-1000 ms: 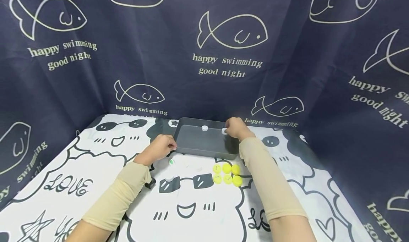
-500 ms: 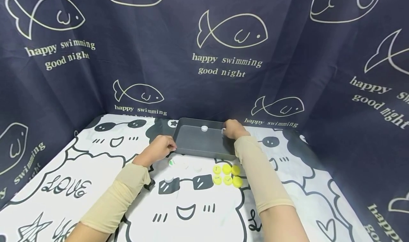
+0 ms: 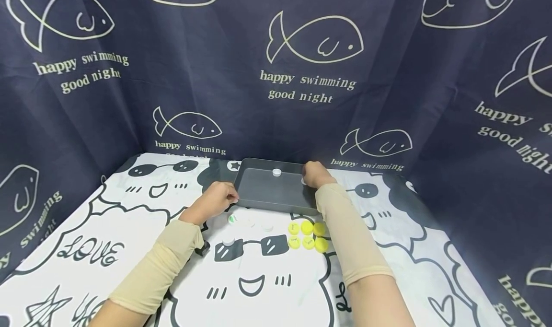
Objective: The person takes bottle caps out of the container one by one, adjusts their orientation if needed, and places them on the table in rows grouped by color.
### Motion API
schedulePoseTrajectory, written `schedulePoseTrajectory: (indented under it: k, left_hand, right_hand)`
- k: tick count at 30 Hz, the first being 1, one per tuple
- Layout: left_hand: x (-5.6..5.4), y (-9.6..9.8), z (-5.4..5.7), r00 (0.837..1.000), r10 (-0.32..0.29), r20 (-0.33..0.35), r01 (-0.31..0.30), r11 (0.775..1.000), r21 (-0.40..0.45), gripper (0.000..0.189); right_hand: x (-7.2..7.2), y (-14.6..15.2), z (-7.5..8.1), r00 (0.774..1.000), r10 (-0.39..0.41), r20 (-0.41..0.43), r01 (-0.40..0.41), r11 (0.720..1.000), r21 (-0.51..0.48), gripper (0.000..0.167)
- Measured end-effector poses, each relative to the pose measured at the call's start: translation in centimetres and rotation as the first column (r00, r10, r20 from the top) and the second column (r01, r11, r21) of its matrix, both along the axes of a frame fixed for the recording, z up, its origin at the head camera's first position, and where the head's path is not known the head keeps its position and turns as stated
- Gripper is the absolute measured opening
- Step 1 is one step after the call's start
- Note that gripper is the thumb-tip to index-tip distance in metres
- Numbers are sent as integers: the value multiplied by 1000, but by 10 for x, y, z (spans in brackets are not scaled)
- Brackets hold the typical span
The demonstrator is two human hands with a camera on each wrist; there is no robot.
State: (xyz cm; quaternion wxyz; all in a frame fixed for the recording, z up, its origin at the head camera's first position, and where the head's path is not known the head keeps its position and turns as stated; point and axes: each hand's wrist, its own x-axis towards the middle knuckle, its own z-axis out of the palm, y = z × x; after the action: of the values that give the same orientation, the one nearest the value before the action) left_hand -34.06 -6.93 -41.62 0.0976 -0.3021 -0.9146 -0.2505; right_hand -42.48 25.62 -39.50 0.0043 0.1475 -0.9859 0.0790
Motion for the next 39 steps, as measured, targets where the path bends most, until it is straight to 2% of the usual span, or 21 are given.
schedulePoseTrajectory:
  k: [9, 24, 32, 39]
  left_hand:
    - [0, 2, 0, 1000, 6, 4, -6, 1000, -4, 8]
    - [3, 2, 2, 999, 31, 15, -31, 999, -8, 8]
    - [3, 2, 2, 999, 39, 29, -38, 999, -12, 8]
    - [4, 4, 1, 998, 43, 49, -43, 999, -2, 8]
  right_hand:
    - [11, 2, 3, 999, -1, -36, 0, 999, -33, 19]
    - [4, 4, -3, 999, -23, -25, 23, 999, -23, 17]
    - [7, 5, -4, 998, -36, -43, 34, 997, -67, 18]
    - [12, 6, 0, 998, -43, -48, 35, 987, -155, 18]
